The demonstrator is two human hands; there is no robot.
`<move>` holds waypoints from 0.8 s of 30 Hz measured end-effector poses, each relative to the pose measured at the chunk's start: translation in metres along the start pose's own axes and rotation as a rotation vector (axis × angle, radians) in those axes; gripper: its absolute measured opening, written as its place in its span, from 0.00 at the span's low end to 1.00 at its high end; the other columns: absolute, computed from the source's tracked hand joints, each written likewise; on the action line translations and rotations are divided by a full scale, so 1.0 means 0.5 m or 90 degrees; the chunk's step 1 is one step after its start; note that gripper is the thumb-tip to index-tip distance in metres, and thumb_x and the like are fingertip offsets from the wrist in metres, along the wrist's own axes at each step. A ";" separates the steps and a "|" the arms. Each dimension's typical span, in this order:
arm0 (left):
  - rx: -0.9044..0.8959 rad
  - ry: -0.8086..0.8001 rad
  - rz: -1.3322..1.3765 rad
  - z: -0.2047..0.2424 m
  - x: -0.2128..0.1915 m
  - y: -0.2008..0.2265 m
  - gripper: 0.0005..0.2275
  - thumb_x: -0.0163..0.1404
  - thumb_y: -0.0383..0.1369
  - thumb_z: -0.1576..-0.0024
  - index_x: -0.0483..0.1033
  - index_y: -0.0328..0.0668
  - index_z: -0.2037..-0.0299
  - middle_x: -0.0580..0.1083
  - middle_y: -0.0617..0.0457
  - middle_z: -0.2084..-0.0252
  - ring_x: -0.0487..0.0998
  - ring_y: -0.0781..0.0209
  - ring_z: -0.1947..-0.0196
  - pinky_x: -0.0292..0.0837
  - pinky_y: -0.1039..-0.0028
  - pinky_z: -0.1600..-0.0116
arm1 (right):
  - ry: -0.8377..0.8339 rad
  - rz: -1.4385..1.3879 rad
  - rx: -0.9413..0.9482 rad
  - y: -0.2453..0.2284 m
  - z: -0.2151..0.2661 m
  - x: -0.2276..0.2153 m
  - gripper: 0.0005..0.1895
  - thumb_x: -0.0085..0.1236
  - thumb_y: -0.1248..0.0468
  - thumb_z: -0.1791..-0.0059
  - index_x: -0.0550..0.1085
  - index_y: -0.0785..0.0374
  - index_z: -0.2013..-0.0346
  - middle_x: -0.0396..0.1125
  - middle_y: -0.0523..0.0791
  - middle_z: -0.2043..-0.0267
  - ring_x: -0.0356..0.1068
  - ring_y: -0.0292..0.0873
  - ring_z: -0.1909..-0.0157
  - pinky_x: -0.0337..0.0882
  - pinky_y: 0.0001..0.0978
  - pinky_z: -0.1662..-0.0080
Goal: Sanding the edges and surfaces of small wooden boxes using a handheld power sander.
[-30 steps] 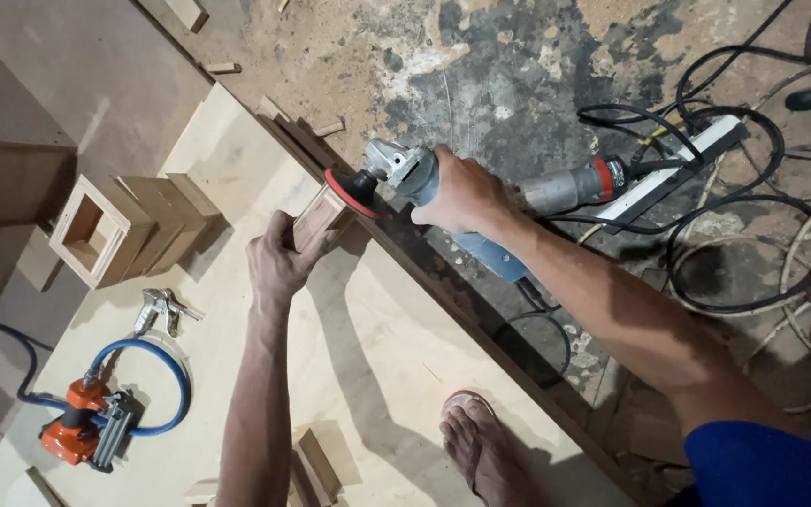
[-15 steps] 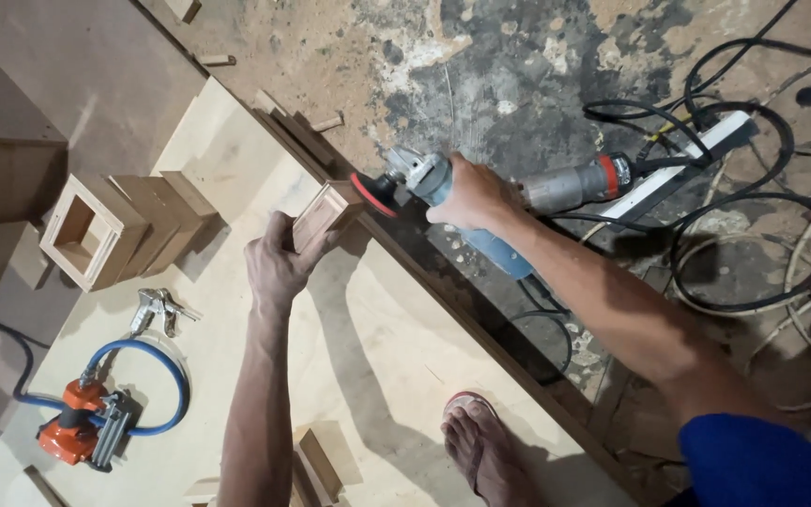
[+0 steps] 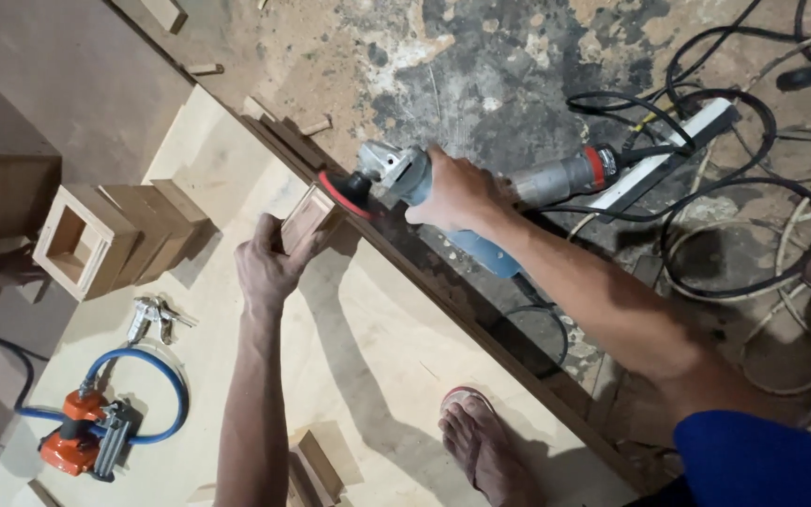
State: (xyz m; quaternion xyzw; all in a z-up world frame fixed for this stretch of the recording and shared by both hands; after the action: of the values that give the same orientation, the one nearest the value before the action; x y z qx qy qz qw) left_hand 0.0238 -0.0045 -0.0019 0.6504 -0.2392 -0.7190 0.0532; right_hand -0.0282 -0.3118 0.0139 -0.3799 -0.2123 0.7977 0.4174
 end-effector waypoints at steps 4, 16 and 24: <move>0.008 0.001 0.000 -0.001 -0.005 0.010 0.24 0.63 0.54 0.57 0.70 0.47 0.67 0.66 0.44 0.84 0.76 0.41 0.76 0.68 0.61 0.69 | 0.022 -0.043 -0.028 0.006 -0.020 0.016 0.41 0.62 0.48 0.63 0.61 0.66 0.42 0.66 0.62 0.49 0.65 0.68 0.46 0.64 0.68 0.48; -0.017 0.007 -0.002 0.002 0.001 0.006 0.23 0.64 0.54 0.58 0.70 0.49 0.65 0.68 0.45 0.82 0.77 0.42 0.74 0.69 0.61 0.67 | -0.022 -0.003 0.020 0.105 -0.087 0.056 0.41 0.61 0.47 0.62 0.60 0.65 0.42 0.66 0.62 0.50 0.67 0.67 0.48 0.66 0.66 0.48; -0.021 0.001 0.013 -0.002 -0.002 0.014 0.25 0.64 0.56 0.58 0.69 0.45 0.68 0.66 0.45 0.84 0.76 0.41 0.77 0.67 0.61 0.70 | -0.020 0.008 0.016 0.110 -0.069 0.045 0.45 0.64 0.47 0.64 0.59 0.68 0.41 0.64 0.63 0.48 0.65 0.70 0.47 0.64 0.71 0.48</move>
State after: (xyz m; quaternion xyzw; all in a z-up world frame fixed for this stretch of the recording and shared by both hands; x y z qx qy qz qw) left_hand 0.0230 -0.0104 0.0016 0.6474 -0.2338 -0.7218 0.0717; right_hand -0.0369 -0.3231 -0.0533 -0.3633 -0.2065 0.8089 0.4135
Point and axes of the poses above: each hand's wrist, its own z-axis away from the middle knuckle, its own x-axis out of the palm, y = z × x, the point moved 4 cm from there along -z, towards the middle knuckle
